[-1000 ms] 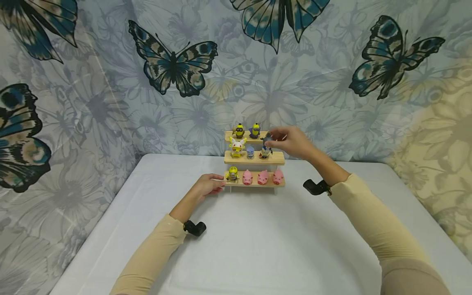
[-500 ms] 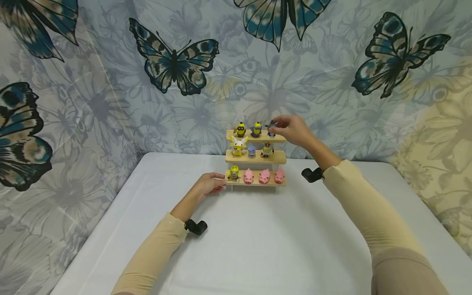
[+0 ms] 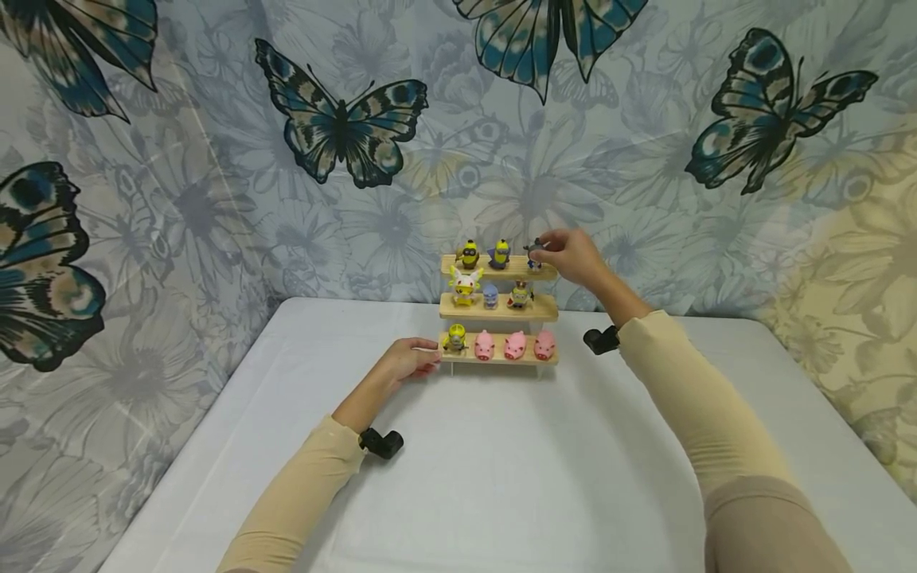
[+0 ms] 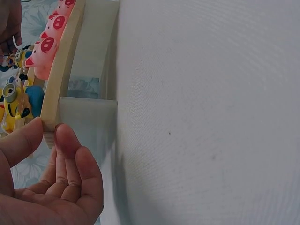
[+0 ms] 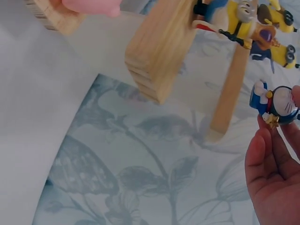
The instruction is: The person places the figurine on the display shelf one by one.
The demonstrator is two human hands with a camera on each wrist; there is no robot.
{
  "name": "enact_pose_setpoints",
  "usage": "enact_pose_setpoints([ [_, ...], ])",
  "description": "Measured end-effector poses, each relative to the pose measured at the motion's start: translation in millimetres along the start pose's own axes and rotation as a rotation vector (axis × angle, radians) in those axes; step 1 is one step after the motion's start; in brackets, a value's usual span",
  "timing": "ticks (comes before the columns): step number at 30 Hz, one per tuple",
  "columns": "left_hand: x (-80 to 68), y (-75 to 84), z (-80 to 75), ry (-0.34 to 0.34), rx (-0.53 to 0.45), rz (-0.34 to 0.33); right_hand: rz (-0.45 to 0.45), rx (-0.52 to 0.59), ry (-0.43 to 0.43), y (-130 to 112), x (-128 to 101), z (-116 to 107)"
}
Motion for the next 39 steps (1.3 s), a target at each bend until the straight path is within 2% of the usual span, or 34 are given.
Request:
enact_pose_setpoints([
  [18, 2.0, -1.6, 0.0, 0.011, -0.013, 0.021, 0.057, 0.008, 0.012, 9.3, 12.4, 7.0],
  [30, 2.6, -1.4, 1.0, 0.007, -0.015, 0.006, 0.030, 0.000, 0.009, 12.1, 10.7, 9.1],
  [34, 1.1, -0.5, 1.3, 0.007, -0.020, 0.009, 0.020, -0.008, 0.031, 13.8, 6.1, 5.3],
  [39, 0.7, -1.0, 1.3, 0.007, -0.021, 0.009, -0.012, -0.010, 0.105, 20.5, -7.2, 1.1],
])
Point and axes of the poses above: each hand's wrist, its own x-axis towards the middle knuckle, its own z-axis out of the palm, y = z × x, the point moved 2 cm from there along x, towards the middle knuckle, and after that the axes turned 4 degrees about -y, right-handed, at the moved point
